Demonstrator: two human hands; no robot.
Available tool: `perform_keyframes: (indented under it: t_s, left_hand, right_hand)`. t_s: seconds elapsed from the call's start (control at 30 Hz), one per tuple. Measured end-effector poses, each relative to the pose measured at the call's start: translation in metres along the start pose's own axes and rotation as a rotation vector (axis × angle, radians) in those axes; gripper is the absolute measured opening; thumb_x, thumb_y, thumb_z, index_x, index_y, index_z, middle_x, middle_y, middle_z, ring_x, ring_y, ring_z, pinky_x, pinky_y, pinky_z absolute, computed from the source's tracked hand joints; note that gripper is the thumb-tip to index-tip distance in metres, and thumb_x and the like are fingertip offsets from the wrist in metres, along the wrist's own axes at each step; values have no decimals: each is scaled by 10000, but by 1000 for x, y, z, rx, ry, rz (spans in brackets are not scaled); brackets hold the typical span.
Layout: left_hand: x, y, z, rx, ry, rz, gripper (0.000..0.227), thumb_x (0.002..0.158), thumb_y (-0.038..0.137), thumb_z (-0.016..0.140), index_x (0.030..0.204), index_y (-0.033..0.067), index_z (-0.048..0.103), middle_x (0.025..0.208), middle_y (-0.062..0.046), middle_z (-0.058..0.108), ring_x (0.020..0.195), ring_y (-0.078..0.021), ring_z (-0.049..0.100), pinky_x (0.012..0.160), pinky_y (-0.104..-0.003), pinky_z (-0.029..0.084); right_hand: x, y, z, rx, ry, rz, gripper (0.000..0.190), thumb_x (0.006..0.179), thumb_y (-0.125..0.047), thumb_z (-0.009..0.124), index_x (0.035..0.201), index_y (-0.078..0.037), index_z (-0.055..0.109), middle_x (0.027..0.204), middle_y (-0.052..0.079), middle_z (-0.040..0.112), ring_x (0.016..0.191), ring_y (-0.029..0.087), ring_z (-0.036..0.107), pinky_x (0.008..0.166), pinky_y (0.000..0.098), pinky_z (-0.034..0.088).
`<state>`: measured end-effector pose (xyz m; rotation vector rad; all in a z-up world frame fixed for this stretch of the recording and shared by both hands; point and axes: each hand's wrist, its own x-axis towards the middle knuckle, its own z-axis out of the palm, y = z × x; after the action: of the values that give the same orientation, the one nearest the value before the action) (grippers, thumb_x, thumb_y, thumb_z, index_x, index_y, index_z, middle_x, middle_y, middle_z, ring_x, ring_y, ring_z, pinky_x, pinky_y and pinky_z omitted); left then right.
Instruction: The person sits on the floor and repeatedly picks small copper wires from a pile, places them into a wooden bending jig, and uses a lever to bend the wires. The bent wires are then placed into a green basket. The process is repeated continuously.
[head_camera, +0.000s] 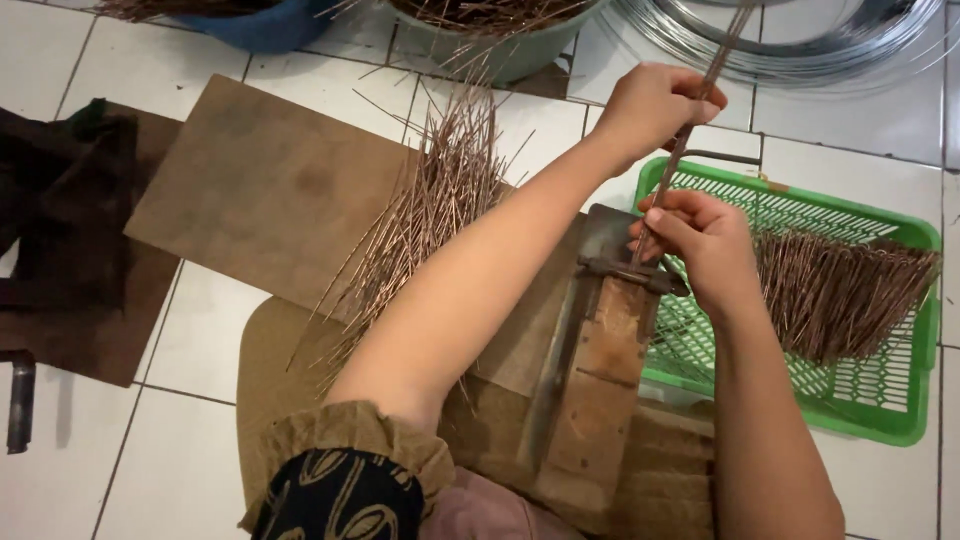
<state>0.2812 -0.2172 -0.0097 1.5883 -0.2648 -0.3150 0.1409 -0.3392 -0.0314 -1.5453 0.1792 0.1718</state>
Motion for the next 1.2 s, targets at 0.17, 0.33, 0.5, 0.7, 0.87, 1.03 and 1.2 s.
perform_keyframes:
  t_s: [0.17, 0.33, 0.5, 0.7, 0.87, 1.03, 1.2]
  left_hand:
    - [-1, -10, 3, 29, 4, -112, 135, 783, 63, 716, 862, 24, 818, 685, -50, 716, 592, -143, 628, 551, -295, 575]
    - [-9, -15, 3, 143, 70, -312, 190, 747, 48, 646, 762, 48, 835, 622, -65, 715, 514, -177, 616, 535, -305, 565]
    - [-31, -17, 2, 179, 96, -408, 143, 781, 66, 689, 790, 50, 831, 669, -61, 757, 512, -190, 655, 503, -310, 569]
    - [-70, -18, 4, 26, -2, -387, 105, 826, 32, 703, 849, -31, 784, 715, -125, 735, 565, -189, 633, 497, -286, 543]
    - [-86, -20, 9, -48, 41, -397, 419, 810, -22, 690, 1215, -122, 650, 1121, -305, 702, 710, -355, 749, 522, -375, 669]
    - [-90, -28, 10, -62, -25, -398, 479, 795, -21, 723, 1245, -146, 617, 1101, -293, 701, 644, -290, 721, 491, -333, 652]
    - [-86, -43, 15, 122, -39, -380, 369, 782, 81, 768, 1132, -26, 725, 919, -173, 760, 489, -211, 707, 424, -327, 643]
  right_hand:
    - [4, 5, -3, 34, -1, 98, 165, 940, -9, 649, 1094, 48, 673, 872, 156, 703, 687, 197, 661, 616, 245, 545]
    - [5, 3, -2, 34, -46, 222, 143, 891, 12, 670, 1030, 33, 697, 857, 147, 726, 753, 189, 694, 649, 228, 490]
    - [-2, -10, -5, -229, 8, 249, 239, 1048, -173, 604, 1086, 36, 714, 904, 143, 717, 789, 196, 661, 758, 294, 541]
    - [1, 9, -16, 28, 88, 70, 259, 1107, -208, 551, 1103, 20, 675, 944, 87, 692, 827, 144, 660, 771, 241, 556]
    - [14, 34, -15, -49, 185, -52, 329, 1082, -309, 680, 1256, -31, 657, 1110, 109, 706, 944, 200, 732, 769, 351, 641]
    - [12, 30, -3, 8, 202, -29, 239, 1032, -257, 715, 1213, -102, 703, 1150, 66, 719, 984, 143, 722, 832, 328, 635]
    - [11, 29, -3, 130, 212, 26, 222, 983, -187, 748, 1171, -74, 717, 1096, 74, 734, 949, 149, 746, 808, 310, 634]
